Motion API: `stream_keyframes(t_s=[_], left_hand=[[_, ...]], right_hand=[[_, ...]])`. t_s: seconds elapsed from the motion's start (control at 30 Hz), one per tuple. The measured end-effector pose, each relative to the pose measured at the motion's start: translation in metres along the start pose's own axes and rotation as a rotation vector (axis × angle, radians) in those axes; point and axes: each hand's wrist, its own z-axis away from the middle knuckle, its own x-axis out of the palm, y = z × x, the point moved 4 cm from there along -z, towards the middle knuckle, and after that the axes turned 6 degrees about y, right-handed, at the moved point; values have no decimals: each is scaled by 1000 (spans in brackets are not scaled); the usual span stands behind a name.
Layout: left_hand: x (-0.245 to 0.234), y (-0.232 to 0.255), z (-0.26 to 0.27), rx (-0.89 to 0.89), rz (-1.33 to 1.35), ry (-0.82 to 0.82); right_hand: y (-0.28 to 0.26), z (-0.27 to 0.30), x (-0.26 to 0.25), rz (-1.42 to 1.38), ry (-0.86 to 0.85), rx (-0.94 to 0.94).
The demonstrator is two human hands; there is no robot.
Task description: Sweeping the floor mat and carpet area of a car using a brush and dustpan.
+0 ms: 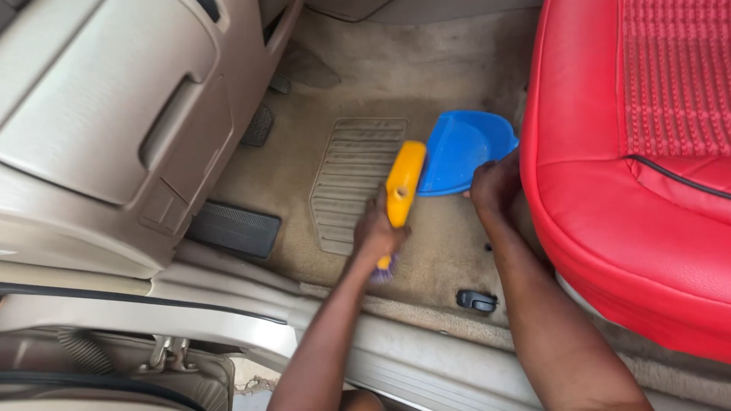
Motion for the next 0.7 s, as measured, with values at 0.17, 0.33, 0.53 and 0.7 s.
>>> stream_keyframes(t_s=[0.17, 0.33, 0.53, 0.7], left_hand=[[-5, -93, -147, -255, -29, 162], [-62, -114, -157, -291, -71, 371], [45, -21, -124, 21, 65, 140], [14, 36, -89, 17, -54, 17]], right_hand=[[-20, 3, -6, 4, -33, 90], [-17, 4, -8, -80, 6, 36], [13, -7, 10, 80, 47, -102], [-19, 6, -10, -30, 17, -2]])
